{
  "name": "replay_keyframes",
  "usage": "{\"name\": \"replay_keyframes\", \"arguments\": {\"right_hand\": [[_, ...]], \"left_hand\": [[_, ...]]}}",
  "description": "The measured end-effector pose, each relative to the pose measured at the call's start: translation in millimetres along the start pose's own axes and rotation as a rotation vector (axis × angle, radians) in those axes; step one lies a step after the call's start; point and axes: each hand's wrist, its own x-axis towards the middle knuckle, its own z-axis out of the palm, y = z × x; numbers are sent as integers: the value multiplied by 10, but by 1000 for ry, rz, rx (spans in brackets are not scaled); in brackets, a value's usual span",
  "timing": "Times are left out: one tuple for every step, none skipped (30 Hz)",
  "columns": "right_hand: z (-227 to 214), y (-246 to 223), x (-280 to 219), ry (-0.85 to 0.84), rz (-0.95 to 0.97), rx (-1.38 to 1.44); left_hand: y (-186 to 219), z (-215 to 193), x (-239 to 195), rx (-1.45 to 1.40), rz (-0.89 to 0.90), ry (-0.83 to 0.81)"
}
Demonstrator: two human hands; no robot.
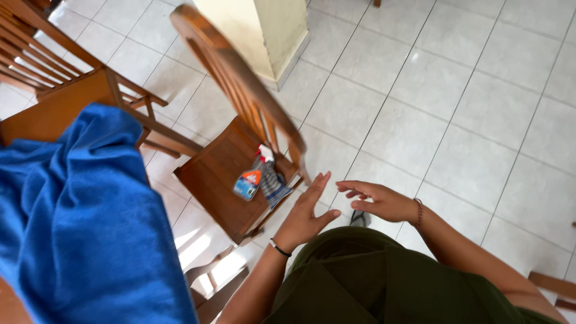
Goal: The person sprays and wipes a wooden chair and table using a cleaning spray and a cloth. They then spread a blue cloth over the table and place a vase of flowers and a cup and saucer on it.
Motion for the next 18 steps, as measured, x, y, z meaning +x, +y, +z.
{"name": "replay_keyframes", "arguments": {"right_hand": [[-248,125,-107,1,8,0],[-505,251,-204,87,11,44],[-665,376,-346,184,31,101],[-733,479,-486,195,55,113],[-889,543,-541,254,32,193],[-1071,589,-584,312,6,273],[-1236,634,-625,324,13,265],[-1384,673,-631,327,-2,270],[-1478,706,-640,327,-11,285],[-1565,732,-630,337,2,286],[-1677,751,-568,376,-26,323],[-1798,763,-526,415,-55,361],[-1916,768,-472,422,-59,355],[-2013,772,-412,458,-59,359],[-2120,783,-337,498,-58,366],[-2262,799,-264,508,-60,364],[-2399,820,-190,525,-75,370],[-2533,835,-114,543,-91,377]], "left_hand": [[56,194,230,8,-20,-81],[85,349,528,1,-20,-84],[100,490,841,84,-65,-187],[133,631,1068,168,-107,-291],[183,745,1340,165,-82,-296],[235,846,1593,244,-40,-355],[276,947,1780,318,-10,-413],[295,1022,2003,311,3,-418],[300,1081,2215,352,25,-421],[303,1138,2413,393,47,-423],[306,1175,2614,388,55,-428],[312,1208,2802,409,47,-455],[308,1205,2994,435,40,-476],[302,1198,3183,437,49,-475],[291,1193,3379,455,58,-503],[273,1192,3587,474,68,-532],[240,1183,3822,480,76,-537],[212,1183,4079,490,102,-558]]}}
